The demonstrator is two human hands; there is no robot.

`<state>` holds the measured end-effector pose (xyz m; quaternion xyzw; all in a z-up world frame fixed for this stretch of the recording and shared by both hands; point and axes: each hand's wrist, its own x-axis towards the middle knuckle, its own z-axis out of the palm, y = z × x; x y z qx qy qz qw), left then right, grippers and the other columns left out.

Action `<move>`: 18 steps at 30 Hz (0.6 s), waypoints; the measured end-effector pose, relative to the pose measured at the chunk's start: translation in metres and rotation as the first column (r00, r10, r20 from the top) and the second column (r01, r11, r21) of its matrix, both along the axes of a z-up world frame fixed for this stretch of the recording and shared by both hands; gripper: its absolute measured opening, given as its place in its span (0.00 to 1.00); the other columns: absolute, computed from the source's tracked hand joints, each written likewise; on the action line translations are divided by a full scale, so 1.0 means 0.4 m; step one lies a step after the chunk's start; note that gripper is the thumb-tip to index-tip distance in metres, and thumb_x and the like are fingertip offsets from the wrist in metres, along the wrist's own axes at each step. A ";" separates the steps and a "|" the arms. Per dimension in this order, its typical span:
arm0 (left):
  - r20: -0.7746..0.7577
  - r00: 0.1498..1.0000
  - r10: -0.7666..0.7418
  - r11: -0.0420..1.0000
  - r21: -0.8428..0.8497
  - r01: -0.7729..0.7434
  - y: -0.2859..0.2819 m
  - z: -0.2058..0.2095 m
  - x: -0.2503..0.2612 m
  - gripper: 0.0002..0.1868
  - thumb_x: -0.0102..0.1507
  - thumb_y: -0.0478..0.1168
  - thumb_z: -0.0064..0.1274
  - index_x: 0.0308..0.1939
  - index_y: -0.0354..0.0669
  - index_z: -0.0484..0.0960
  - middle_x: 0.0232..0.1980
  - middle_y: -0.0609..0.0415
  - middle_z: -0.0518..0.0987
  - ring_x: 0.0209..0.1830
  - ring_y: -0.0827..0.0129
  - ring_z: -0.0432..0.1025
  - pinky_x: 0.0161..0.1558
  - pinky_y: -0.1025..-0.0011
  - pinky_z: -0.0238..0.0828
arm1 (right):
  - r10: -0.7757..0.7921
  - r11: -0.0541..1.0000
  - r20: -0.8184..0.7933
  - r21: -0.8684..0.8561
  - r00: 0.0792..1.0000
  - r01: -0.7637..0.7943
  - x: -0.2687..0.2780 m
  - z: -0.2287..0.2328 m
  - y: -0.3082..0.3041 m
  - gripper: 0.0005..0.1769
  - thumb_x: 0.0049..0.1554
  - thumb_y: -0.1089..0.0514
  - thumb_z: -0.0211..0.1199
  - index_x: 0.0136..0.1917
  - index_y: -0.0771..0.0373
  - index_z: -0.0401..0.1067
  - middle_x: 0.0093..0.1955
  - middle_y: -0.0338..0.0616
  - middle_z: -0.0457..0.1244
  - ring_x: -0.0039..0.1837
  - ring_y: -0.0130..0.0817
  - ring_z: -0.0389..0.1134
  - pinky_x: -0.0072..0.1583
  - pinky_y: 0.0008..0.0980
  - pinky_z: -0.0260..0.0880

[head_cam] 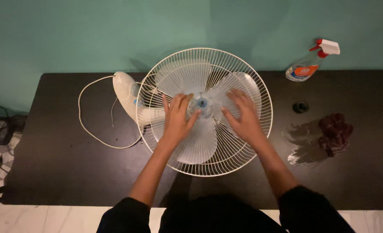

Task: The person disassembles a white table fan on a dark table. They remove the front grille, fan blades, and rear grille, then wipe the motor housing with a cloth.

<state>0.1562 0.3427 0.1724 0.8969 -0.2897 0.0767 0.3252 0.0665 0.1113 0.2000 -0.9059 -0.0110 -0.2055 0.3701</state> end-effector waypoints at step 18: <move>0.209 0.976 -0.064 0.993 0.107 0.043 0.000 -0.029 0.006 0.43 0.64 0.59 0.56 0.72 0.30 0.66 0.76 0.42 0.63 0.83 0.48 0.44 0.75 0.31 0.18 | 0.276 0.778 -0.529 -0.367 0.802 -0.510 0.361 -0.015 -0.047 0.48 0.46 0.17 0.61 0.57 0.62 0.80 0.56 0.51 0.71 0.67 0.47 0.68 0.78 0.63 0.23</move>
